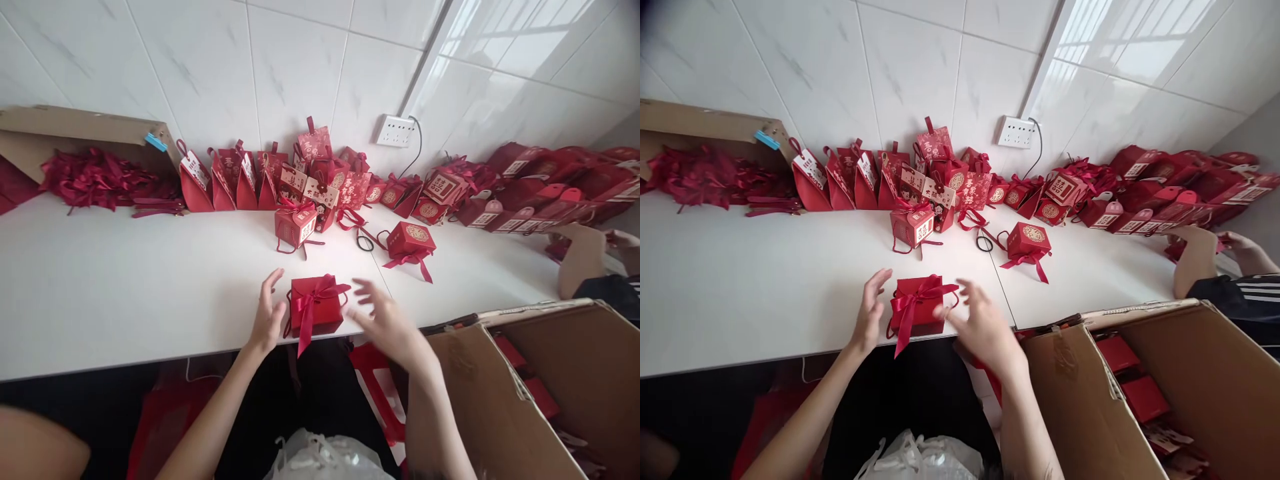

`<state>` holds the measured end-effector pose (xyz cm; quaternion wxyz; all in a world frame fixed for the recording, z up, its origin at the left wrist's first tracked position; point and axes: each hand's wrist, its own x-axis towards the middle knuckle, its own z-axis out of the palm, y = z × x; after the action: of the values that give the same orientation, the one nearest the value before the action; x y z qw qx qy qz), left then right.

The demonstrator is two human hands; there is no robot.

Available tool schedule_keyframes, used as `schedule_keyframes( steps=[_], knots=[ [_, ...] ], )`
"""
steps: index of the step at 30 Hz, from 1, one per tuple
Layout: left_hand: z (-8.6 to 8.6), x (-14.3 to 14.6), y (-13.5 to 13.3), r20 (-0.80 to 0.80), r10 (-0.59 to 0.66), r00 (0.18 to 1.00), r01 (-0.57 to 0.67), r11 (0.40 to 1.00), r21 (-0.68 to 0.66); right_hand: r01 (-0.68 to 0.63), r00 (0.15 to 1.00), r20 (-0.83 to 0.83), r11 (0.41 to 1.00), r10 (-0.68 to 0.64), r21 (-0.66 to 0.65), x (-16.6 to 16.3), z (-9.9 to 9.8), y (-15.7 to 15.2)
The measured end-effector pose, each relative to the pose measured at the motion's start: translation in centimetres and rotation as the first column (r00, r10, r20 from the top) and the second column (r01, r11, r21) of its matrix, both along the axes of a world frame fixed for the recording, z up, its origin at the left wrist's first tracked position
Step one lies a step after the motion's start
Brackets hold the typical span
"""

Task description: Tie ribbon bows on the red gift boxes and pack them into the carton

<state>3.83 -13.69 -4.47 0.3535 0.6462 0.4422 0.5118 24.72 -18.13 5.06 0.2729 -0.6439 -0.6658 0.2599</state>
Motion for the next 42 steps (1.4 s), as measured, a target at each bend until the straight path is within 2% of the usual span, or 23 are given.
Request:
schedule_keyframes(
  steps=[2,3,7,10,13,16,18,22,24,31,34,38,42],
  knots=[
    [0.9,-0.7,0.0,-0.044,0.000,0.999,0.003,0.997,0.075,0.141,0.990,-0.034,0.989,-0.140,0.047,0.8,0.2,2.4],
    [1.4,-0.8,0.0,-0.089,-0.033,0.996,0.041,0.995,0.093,0.153,0.988,-0.024,0.987,-0.152,0.049,0.8,0.1,3.6],
    [3.2,-0.1,0.5,-0.203,-0.152,0.967,0.161,0.987,0.027,0.041,0.999,0.000,0.999,-0.041,-0.014,-0.8,-1.0,6.0],
    [3.7,0.3,1.0,-0.178,-0.146,0.973,0.144,0.989,-0.024,0.029,0.996,-0.079,0.999,-0.030,-0.016,-1.4,-1.7,5.2],
    [3.7,0.2,1.3,-0.189,-0.097,0.977,0.101,0.995,0.008,-0.055,0.986,-0.159,0.997,0.045,-0.062,-1.0,-2.4,3.5],
    [4.1,0.1,1.5,-0.241,-0.109,0.965,0.117,0.993,0.021,-0.089,0.974,-0.215,0.992,0.068,-0.088,-0.6,-3.1,2.1],
    [4.7,0.2,1.5,-0.292,-0.145,0.945,0.158,0.987,0.018,-0.085,0.962,-0.264,0.995,0.066,-0.061,-0.7,-3.5,1.7],
    [5.7,0.6,1.7,-0.396,-0.216,0.892,0.250,0.968,0.034,-0.034,0.927,-0.371,0.996,0.062,0.082,-0.9,-4.0,1.7],
    [5.9,0.7,1.9,-0.408,-0.261,0.875,0.292,0.956,0.016,-0.023,0.917,-0.395,0.996,0.056,0.088,-0.9,-3.9,1.8],
    [5.6,0.6,2.3,-0.312,-0.351,0.883,0.343,0.936,-0.083,-0.051,0.954,-0.291,0.995,0.075,0.088,-0.4,-3.9,1.9],
    [5.5,0.8,2.4,-0.263,-0.357,0.896,0.337,0.934,-0.122,-0.077,0.964,-0.252,0.996,0.084,0.038,-0.1,-3.7,1.8],
    [5.3,1.0,2.5,-0.221,-0.359,0.907,0.336,0.932,-0.135,-0.032,0.987,-0.155,0.999,0.038,0.042,-0.3,-2.5,0.9],
    [5.1,1.2,2.6,-0.207,-0.353,0.912,0.334,0.934,-0.123,-0.091,0.991,-0.103,0.996,0.089,-0.023,-2.0,-1.2,-0.8]
  ],
)
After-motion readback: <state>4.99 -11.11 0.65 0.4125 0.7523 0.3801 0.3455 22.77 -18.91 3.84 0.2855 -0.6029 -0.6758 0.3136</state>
